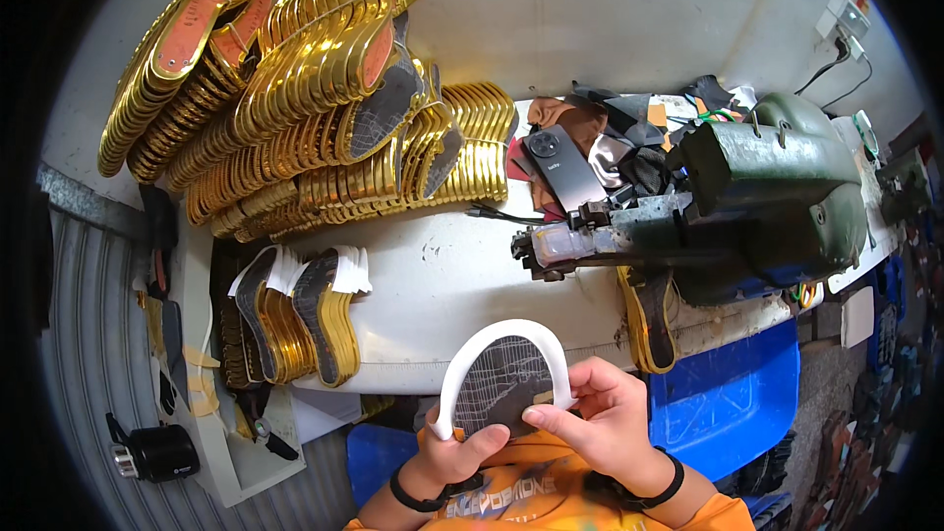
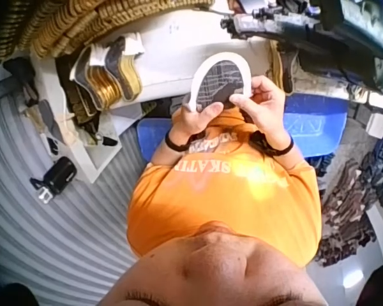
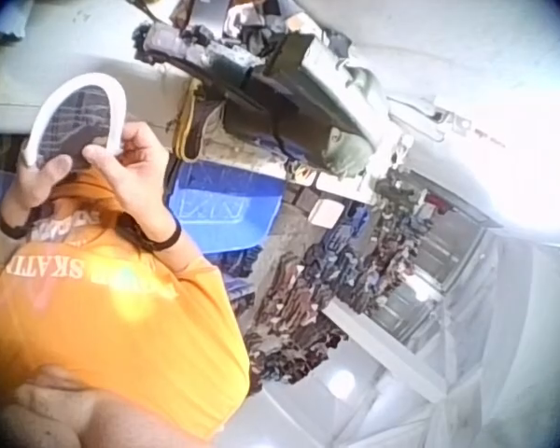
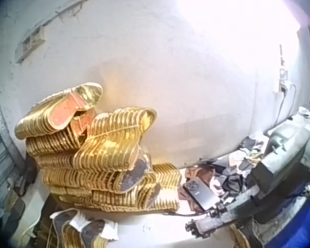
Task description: Inspecting and trimming gold-colored shoe sole or heel components using a skiving or trimming machine.
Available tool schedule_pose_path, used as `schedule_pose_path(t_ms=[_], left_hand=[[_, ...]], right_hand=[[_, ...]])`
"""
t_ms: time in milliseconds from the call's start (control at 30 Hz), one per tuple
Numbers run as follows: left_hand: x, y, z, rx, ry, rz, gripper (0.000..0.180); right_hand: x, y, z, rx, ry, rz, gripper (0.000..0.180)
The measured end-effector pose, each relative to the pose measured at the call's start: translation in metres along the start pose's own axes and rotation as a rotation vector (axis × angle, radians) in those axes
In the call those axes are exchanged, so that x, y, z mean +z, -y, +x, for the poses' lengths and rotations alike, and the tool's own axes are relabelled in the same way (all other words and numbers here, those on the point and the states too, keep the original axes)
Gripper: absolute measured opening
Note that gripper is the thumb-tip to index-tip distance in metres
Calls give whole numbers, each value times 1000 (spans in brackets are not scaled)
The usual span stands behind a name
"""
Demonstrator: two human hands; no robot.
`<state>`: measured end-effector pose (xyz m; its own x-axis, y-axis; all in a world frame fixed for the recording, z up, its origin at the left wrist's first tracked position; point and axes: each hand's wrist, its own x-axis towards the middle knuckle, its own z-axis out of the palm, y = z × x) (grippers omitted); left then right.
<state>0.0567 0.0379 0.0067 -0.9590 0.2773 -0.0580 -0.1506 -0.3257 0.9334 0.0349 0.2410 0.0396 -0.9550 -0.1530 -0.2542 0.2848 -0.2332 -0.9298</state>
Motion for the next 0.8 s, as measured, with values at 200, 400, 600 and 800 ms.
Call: schedule_pose_path(t_ms=[200,400,600,800], left_hand=[[7,-6,6,-11,45,127,48],[4,-1,14,-24,226,213,46],[7,-21,20,-143,98,-112,48],[-34,-29,30,-514,396,-250,46]], right_hand=[[-1,-14,8,-104,-36,5,29],[-4,-8,15,-117,-92,-13,33],[-15,-12,11,-116,9,210,41],[-22,3,14,176,87,225,28]])
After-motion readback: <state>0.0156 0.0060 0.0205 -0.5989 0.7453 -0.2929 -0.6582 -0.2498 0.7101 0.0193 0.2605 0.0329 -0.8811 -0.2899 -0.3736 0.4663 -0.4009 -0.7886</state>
